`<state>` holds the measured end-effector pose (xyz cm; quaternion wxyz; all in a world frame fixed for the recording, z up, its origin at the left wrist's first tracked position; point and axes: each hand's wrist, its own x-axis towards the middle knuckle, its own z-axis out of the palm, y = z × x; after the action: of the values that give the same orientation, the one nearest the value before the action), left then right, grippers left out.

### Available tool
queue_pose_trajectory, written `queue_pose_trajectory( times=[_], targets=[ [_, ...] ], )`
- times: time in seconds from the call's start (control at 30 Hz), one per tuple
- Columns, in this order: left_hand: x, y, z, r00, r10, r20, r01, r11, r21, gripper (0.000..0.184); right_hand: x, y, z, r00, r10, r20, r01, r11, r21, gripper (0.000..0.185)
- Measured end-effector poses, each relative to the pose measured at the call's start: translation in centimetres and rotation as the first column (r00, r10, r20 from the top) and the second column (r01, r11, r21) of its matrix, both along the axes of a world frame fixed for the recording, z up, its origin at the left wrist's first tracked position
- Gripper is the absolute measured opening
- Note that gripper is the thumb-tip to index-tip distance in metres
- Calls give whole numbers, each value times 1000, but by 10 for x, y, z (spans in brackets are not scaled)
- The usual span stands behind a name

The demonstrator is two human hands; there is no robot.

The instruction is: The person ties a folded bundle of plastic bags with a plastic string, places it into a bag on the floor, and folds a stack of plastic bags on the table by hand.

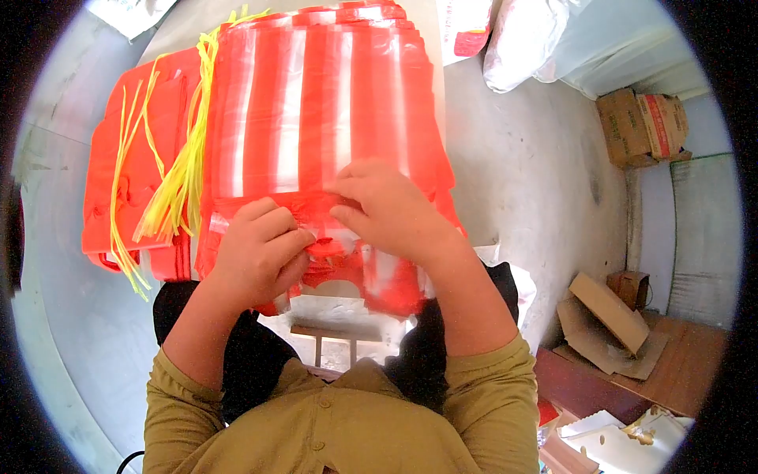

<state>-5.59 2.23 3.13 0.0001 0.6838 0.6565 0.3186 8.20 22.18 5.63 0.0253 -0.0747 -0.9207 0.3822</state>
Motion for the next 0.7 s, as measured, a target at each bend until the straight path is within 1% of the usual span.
queue_pose_trajectory(
  times=[0.07, 0.17, 0.27, 0.37, 0.47, 0.53, 0.63, 0.7],
  targets=[
    [-1, 0, 1, 1000, 11, 20, -11, 1000, -19, 21, 0, 0, 0, 1000, -2, 10, 2, 1000, -11, 30],
    [-1, 3, 1, 997, 39, 67, -44, 997, 70, 20, 1, 1, -2, 1000, 1, 8, -1, 999, -42, 29],
    [-1, 8, -1, 990, 103, 92, -113, 987, 116, 16, 2, 3, -3, 1000, 22, 2, -22, 999, -49, 28],
    [-1, 11, -2, 984, 143, 109, -155, 981, 113, 12, 2, 4, -5, 1000, 19, 7, -19, 998, -66, 26],
    [1, 14, -7, 966, 208, 154, -218, 974, 55, 9, 1, 6, -7, 1000, 17, 17, -16, 998, -67, 25],
    [1, 17, -10, 957, 221, 189, -234, 971, 47, 7, 1, 5, -8, 1000, 6, 17, -5, 998, -70, 24],
    [0, 22, -11, 951, 225, 213, -239, 970, 40, 8, 0, -1, -7, 977, -71, -203, 61, 997, -53, 23],
    [-2, 20, -13, 945, 244, 220, -254, 967, 21, 9, 5, 0, 0, 977, 64, -204, -53, 997, 56, 24]
  ],
)
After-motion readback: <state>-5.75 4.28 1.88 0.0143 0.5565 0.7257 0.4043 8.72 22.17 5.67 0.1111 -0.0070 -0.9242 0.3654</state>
